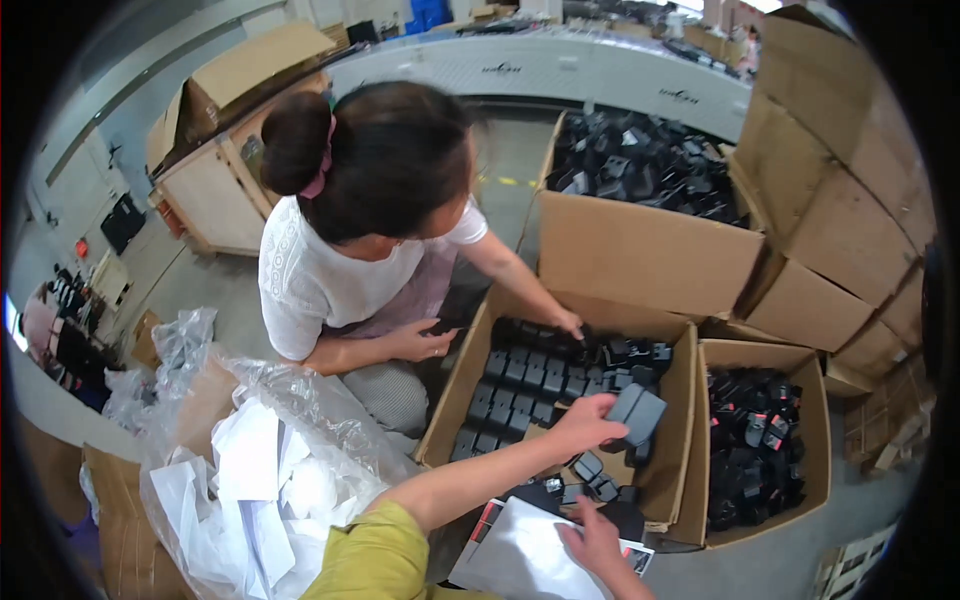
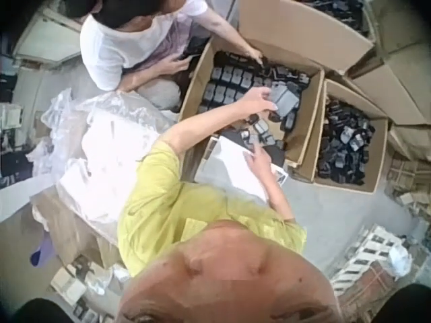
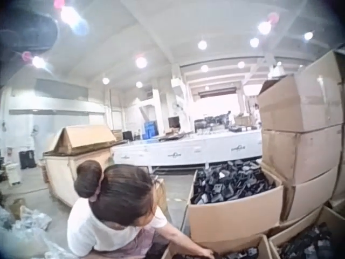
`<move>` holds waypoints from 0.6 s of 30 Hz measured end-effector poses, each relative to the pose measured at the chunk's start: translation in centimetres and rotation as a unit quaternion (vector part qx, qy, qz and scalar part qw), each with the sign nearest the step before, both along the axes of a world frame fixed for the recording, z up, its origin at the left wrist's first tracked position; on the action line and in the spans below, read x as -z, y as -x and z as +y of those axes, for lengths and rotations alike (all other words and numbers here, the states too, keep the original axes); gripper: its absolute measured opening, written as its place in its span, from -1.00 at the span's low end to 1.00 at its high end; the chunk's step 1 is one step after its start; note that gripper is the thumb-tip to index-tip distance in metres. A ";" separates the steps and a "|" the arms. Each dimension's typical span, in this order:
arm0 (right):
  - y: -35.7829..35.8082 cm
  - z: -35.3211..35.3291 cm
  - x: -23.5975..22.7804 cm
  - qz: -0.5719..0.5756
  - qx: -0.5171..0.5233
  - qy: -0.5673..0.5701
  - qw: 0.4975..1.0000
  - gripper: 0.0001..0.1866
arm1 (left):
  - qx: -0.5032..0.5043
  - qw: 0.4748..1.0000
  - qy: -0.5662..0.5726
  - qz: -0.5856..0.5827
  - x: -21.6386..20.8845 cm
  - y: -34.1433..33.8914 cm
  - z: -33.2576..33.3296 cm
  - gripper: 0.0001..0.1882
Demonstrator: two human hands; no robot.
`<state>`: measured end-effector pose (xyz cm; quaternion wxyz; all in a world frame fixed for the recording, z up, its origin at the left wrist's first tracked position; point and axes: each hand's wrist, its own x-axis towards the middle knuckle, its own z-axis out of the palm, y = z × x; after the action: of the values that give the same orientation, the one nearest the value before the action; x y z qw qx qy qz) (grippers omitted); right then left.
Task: Apply red and black stickers to black plastic components being sorted into boxes.
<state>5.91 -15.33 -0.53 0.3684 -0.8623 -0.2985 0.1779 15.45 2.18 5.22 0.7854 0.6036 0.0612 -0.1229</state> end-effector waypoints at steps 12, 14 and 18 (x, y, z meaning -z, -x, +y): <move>2.0 0.8 -4.6 -0.072 -0.021 -0.067 0.995 -0.49 | -0.027 0.989 0.145 -0.020 -8.5 18.4 1.2 -0.68; 1.5 1.3 -6.6 0.226 0.067 -0.357 0.904 -0.45 | -0.112 0.986 0.118 -0.031 -8.5 20.7 1.3 -0.71; 2.2 0.2 -11.8 0.257 -0.005 -0.366 0.895 -0.30 | -0.139 0.986 0.079 -0.041 -6.2 22.9 0.0 -0.71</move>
<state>3.72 -15.08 11.25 0.7205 -0.5895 -0.2421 0.2733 -7.45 2.21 11.41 0.8421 0.5295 0.1023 0.0078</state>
